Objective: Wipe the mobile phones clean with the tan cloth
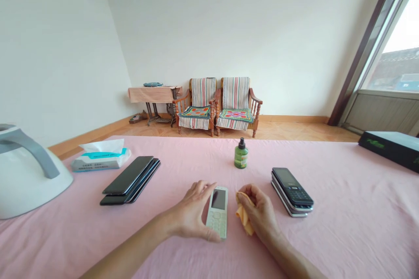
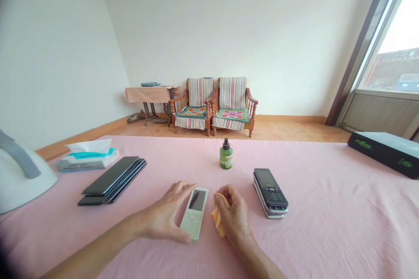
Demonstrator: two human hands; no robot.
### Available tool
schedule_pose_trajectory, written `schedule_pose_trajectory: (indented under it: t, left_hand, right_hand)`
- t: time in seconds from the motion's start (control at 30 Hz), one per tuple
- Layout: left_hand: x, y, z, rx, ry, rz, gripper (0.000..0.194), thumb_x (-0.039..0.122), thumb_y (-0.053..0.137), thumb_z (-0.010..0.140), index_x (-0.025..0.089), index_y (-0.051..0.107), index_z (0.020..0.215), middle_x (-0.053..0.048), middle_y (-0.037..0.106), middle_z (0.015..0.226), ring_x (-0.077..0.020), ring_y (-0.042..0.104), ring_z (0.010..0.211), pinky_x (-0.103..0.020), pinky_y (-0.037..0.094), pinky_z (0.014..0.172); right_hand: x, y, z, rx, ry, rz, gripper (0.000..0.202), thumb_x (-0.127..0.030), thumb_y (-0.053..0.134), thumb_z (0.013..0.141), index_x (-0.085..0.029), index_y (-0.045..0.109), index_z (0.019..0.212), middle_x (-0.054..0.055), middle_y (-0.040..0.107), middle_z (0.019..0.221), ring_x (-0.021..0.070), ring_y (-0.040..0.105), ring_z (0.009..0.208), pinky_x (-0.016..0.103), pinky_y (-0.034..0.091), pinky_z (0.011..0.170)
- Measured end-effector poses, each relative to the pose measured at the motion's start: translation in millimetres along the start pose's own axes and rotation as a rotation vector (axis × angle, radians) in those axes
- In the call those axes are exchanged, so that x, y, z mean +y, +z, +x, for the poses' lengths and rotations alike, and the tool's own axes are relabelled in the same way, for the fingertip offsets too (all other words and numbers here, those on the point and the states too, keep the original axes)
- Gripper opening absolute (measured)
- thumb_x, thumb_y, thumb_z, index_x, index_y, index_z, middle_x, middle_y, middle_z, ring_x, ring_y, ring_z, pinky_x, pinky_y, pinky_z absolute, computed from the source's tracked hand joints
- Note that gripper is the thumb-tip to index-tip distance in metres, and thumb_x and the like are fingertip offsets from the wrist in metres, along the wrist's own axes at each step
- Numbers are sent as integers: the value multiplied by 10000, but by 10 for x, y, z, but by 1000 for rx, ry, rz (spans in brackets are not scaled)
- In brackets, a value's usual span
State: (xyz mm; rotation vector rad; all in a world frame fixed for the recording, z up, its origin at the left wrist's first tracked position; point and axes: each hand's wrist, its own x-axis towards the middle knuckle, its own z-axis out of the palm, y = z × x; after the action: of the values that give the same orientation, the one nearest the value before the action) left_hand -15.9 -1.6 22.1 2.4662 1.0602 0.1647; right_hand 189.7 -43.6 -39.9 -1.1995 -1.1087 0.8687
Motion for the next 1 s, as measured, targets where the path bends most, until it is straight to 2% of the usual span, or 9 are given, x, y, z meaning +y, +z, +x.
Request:
schedule_pose_trajectory:
  t: [0.07, 0.13, 0.27, 0.57, 0.63, 0.73, 0.8, 0.9, 1.0]
  left_hand:
    - [-117, -35, 27, -87, 84, -7, 1245, 587, 829, 498, 180, 207, 1497, -189, 214, 1552, -402, 165, 1424, -523, 194, 1140]
    - [-198, -48, 80, -115, 130, -4, 1272, 602, 818, 513, 194, 150, 1516, -178, 184, 1571, -390, 156, 1432, -528, 155, 1148]
    - [-222, -2, 176, -49, 166, 3, 1286, 606, 828, 479, 207, 177, 1514, -168, 319, 1519, -395, 285, 1377, -530, 174, 1134]
    - [-181, 198, 169, 88, 155, 22, 1231, 689, 805, 410, 201, 334, 1438, -161, 447, 1405, -405, 382, 1278, -523, 187, 1112]
    - [-193, 211, 167, 103, 168, 29, 1221, 700, 797, 410, 194, 346, 1425, -160, 457, 1390, -397, 391, 1265, -515, 195, 1109]
    - [-202, 223, 164, 137, 194, 22, 1174, 721, 774, 439, 210, 363, 1412, -142, 474, 1369, -388, 410, 1242, -508, 219, 1096]
    - [-203, 232, 160, 154, 207, 12, 1146, 729, 764, 451, 231, 372, 1405, -128, 493, 1347, -382, 429, 1220, -507, 238, 1083]
    - [-200, 241, 150, 163, 217, 7, 1141, 725, 766, 450, 234, 377, 1403, -126, 501, 1339, -381, 440, 1207, -508, 248, 1076]
    - [-191, 234, 143, 163, 204, 6, 1160, 723, 771, 444, 212, 375, 1407, -140, 484, 1362, -391, 428, 1221, -516, 235, 1091]
  right_hand:
    - [-2, 4, -1, 4, 7, 16, 345, -514, 639, 784, -186, 540, 741, -34, 536, 611, 130, 540, 517, 231, 453, 488]
    - [-13, 8, -3, 7, 18, 30, 354, -520, 649, 775, -180, 551, 753, -27, 540, 623, 133, 545, 528, 231, 454, 488]
    - [-82, -1, -14, 21, 45, 48, 395, -552, 658, 754, -168, 567, 775, -11, 553, 628, 145, 562, 536, 232, 457, 477]
    - [-136, -117, 63, 73, 40, -52, 499, -609, 577, 766, -134, 645, 903, 79, 660, 799, 199, 641, 656, 278, 500, 564]
    - [-139, -127, 104, 66, -8, -102, 461, -570, 590, 770, -139, 674, 912, 99, 669, 872, 213, 643, 739, 299, 505, 644]
    - [-203, -110, 166, 0, -97, -203, 289, -434, 641, 779, -166, 709, 863, 81, 669, 880, 213, 628, 819, 300, 480, 734]
    - [-247, -84, 213, -98, -206, -361, 163, -309, 605, 813, -180, 701, 842, 59, 659, 846, 188, 620, 778, 281, 468, 702]
    - [-242, -37, 298, -225, -363, -566, 153, -164, 515, 830, -185, 666, 831, 36, 631, 813, 156, 604, 728, 258, 463, 666]
    - [-154, -8, 365, -280, -396, -581, 156, -125, 516, 815, -179, 662, 801, 28, 607, 792, 143, 597, 704, 247, 466, 657]
